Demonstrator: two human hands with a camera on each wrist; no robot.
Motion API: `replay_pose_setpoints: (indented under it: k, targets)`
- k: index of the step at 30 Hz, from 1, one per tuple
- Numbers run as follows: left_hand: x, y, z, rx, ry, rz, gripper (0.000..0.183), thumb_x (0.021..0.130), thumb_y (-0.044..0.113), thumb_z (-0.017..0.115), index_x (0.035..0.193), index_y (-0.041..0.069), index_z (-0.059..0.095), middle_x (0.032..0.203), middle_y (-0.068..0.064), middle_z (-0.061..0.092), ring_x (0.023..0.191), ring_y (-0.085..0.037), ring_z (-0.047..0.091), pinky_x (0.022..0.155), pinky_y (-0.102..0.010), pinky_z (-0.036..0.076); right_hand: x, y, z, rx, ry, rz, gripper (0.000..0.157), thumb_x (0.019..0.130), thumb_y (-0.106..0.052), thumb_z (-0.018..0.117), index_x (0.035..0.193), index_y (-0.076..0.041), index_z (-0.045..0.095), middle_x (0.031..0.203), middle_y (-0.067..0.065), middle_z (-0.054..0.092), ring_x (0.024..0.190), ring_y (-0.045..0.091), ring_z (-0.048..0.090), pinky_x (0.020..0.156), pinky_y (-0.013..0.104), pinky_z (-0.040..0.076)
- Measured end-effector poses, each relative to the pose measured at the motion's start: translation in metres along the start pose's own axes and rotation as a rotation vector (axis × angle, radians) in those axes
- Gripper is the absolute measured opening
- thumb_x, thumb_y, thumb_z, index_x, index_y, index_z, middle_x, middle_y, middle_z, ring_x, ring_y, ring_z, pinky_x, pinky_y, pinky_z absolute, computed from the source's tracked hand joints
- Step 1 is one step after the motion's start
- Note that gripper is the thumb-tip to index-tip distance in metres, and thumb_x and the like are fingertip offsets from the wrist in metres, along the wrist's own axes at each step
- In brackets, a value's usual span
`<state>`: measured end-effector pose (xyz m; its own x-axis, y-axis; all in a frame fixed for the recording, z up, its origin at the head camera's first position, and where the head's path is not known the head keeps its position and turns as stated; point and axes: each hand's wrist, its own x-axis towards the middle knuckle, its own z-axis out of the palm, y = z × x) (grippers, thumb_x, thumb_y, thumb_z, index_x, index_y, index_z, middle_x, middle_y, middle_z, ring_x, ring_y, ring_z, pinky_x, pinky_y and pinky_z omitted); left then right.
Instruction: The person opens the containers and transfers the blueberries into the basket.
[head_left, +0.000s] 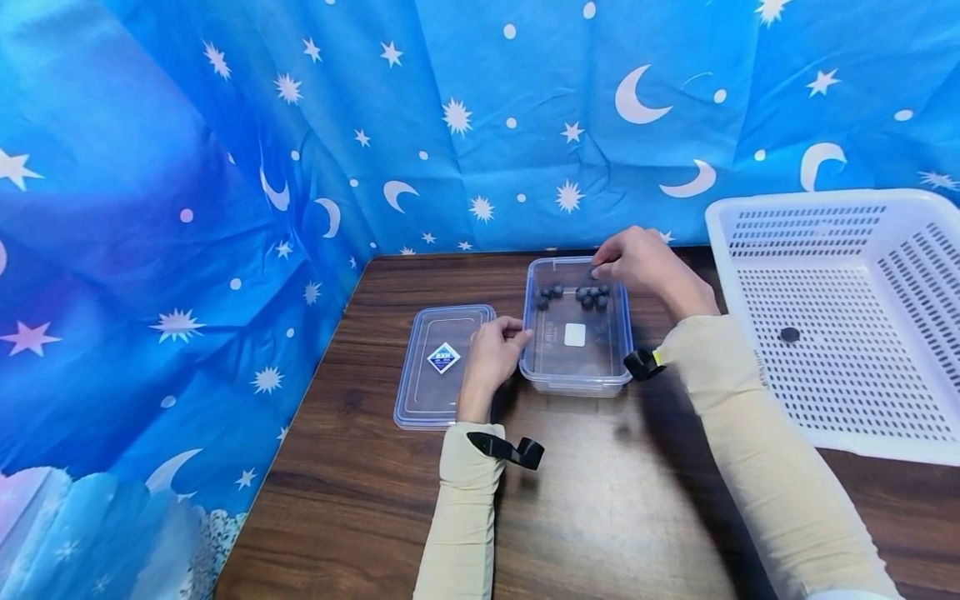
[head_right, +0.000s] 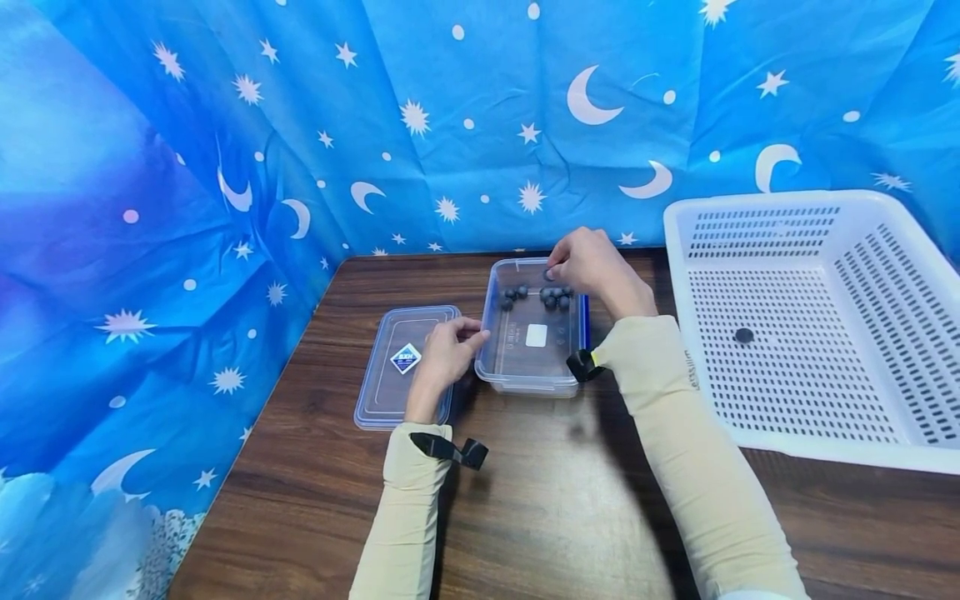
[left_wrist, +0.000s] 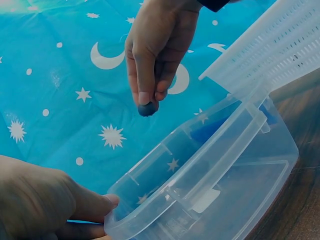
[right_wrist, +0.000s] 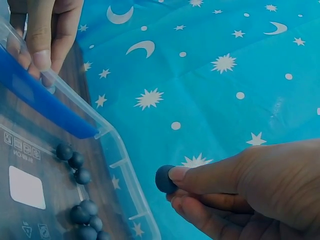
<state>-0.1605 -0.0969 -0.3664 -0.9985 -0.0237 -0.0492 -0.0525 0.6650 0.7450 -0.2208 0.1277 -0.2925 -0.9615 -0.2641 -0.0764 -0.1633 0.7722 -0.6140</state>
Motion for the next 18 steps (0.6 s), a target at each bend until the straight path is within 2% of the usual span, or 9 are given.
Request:
replay_pose_setpoints:
  k: [4,5,7,11,15,18]
  targets:
    - [0.001,0.0,0.001,-0.004,-0.005,-0.009,0.026,0.093,0.022,0.063,0.112,0.005,0.068,0.099,-0.007,0.07,0.09,-0.019,0.064,0.082,-0.034,0.05,-0.001,0.002,-0.005,-0.021,0.021,-0.029,0.019,0.092,-0.01,0.061,0.104,0.0,0.071,0.105,0.019,0.069,0.106,0.034,0.055,0.115,0.057,0.011]
    - [0.001,-0.001,0.001,-0.004,-0.003,-0.008,0.026,0.093,0.022,0.063,0.112,0.005,0.068,0.099,-0.007,0.07,0.09,-0.018,0.063,0.082,-0.034,0.05,-0.001,0.002,-0.006,-0.025,0.022,-0.028,0.019,0.092,-0.011,0.061,0.104,-0.001,0.071,0.105,0.019,0.07,0.106,0.034,0.054,0.114,0.056,0.013]
    - [0.001,-0.001,0.001,-0.007,-0.004,-0.009,0.026,0.093,0.022,0.063,0.112,0.005,0.068,0.098,-0.007,0.07,0.089,-0.018,0.063,0.082,-0.034,0.05,-0.002,0.003,-0.008,-0.03,0.024,-0.022,0.018,0.091,-0.011,0.061,0.103,-0.001,0.072,0.104,0.018,0.07,0.105,0.033,0.054,0.109,0.052,0.026]
    - [0.001,-0.001,0.001,-0.008,-0.004,-0.014,0.026,0.093,0.022,0.063,0.112,0.005,0.068,0.098,-0.007,0.07,0.089,-0.018,0.063,0.082,-0.034,0.051,-0.005,0.006,-0.012,-0.04,0.029,-0.009,0.02,0.091,-0.013,0.062,0.104,-0.002,0.072,0.106,0.016,0.07,0.105,0.032,0.053,0.09,0.048,0.042]
    - [0.001,-0.001,0.0,-0.007,-0.005,-0.017,0.026,0.093,0.023,0.063,0.112,0.005,0.068,0.098,-0.007,0.07,0.089,-0.019,0.063,0.082,-0.034,0.051,-0.007,0.01,-0.018,-0.046,0.054,-0.026,0.021,0.089,-0.014,0.064,0.104,-0.001,0.072,0.106,0.017,0.07,0.11,0.035,0.054,0.094,0.05,0.04]
    - [0.001,-0.001,0.0,-0.009,-0.004,-0.016,0.026,0.093,0.023,0.062,0.112,0.005,0.068,0.098,-0.007,0.069,0.088,-0.018,0.063,0.081,-0.034,0.05,-0.008,0.013,-0.021,-0.045,0.078,-0.036,0.022,0.089,-0.014,0.065,0.104,0.0,0.072,0.105,0.018,0.07,0.107,0.035,0.055,0.091,0.05,0.041]
